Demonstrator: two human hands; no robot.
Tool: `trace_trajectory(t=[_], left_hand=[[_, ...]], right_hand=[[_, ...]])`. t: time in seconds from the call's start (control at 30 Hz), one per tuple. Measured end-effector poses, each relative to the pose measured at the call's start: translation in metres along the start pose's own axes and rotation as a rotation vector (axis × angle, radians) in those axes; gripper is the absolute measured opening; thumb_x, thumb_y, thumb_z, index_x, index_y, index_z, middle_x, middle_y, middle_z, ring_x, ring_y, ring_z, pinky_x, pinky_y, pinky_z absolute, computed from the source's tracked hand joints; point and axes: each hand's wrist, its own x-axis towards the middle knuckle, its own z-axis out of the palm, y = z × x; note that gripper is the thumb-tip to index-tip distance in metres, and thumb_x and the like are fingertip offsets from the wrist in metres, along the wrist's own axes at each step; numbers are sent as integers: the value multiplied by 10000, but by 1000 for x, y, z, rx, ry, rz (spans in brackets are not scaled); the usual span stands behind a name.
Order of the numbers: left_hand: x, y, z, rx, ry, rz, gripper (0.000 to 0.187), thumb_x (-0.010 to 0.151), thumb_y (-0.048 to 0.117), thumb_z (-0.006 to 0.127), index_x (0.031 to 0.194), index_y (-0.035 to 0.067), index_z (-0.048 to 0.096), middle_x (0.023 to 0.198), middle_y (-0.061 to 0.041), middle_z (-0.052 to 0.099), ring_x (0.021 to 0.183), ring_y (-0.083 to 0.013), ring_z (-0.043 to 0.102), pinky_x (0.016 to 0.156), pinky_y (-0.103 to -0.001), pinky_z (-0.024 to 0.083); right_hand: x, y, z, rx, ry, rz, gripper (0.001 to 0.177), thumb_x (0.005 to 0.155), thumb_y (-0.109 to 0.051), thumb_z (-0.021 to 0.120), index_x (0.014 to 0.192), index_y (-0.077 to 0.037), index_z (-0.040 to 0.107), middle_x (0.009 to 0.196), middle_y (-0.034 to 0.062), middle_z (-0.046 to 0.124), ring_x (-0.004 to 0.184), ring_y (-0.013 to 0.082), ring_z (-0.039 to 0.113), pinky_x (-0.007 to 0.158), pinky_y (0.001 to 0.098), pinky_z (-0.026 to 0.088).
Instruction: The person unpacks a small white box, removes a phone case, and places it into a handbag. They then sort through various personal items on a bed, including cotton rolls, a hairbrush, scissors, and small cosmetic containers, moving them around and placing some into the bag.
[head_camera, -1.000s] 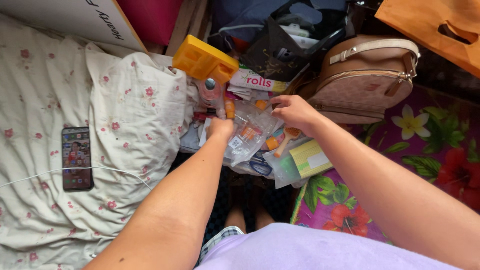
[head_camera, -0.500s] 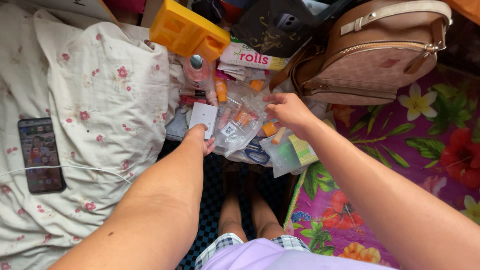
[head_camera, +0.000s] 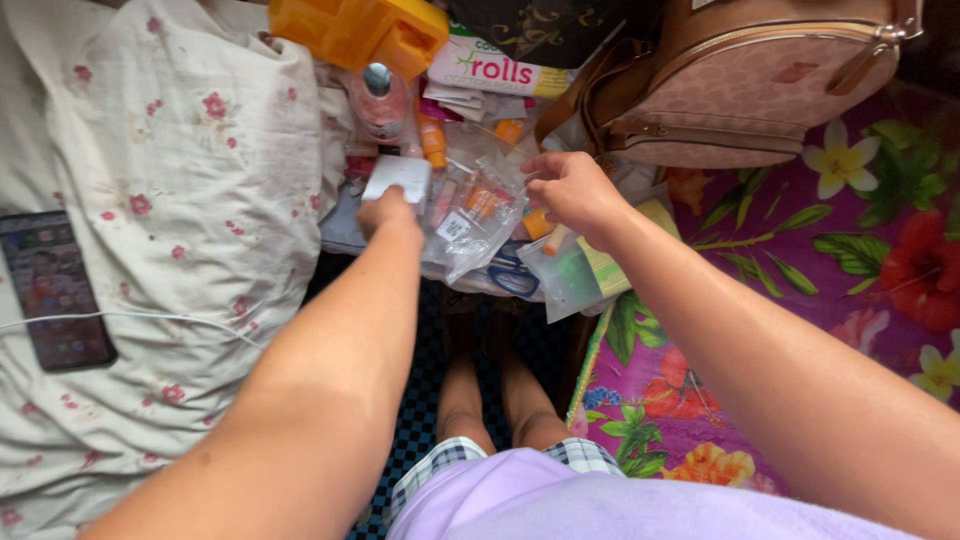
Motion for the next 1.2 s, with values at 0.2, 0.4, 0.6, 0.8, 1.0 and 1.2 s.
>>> trace_trajectory(t=[0.2,0.4,0.6,0.8,1.0,1.2], left_hand=[[-130,42,-2,121,-96,619,289,762,338,763,849,65,797,895,-165,749,799,-289,743,738,-407,566],[-214,81,-3,238,-443,557,398,785,422,744,930,52,729,864,-101,777,832,-247,747,759,-389,558],[-216,99,-3,-67,-746,431,906,805,636,720,1486,197,315,1278,-112,538,1116,-296,593,845,-570,494],[-208,104,-13,-301,-1027,43,826,775,727,630,1361,169,468,1163,-72,644,1011,-264,647,778,-503,574],[-206,113,-15,-302,-959,121,692,801,698,615,1283,232,441,1133,-21,658,969,-202,645,712,-399,540],[-210,119,-11,-301,-937,157,630,864,654,584,1306,227,443,1119,-24,662,928,-194,645,692,-380,544]], right_hand=[[-8,-17,14,-288,-84,-481,696,725,-129,816,1366,-41,559,1293,160,661,1171,291,621,938,367,504],[-26,-44,2,-512,201,-307,371,889,-226,695,1237,-97,708,1069,224,765,917,303,748,804,408,572],[-39,-61,-34,191,239,-313,273,1026,-206,559,1130,-6,712,1048,114,748,916,208,759,750,352,687],[-56,-74,-39,353,193,-212,246,1018,-149,554,1162,-8,694,1035,91,728,920,214,736,774,383,671],[-69,-80,-46,292,271,-309,374,854,47,641,1203,-87,622,977,50,706,863,170,709,704,339,637],[-65,-83,-46,92,404,-430,167,887,-8,687,1044,-7,744,878,41,656,737,131,620,616,281,528]])
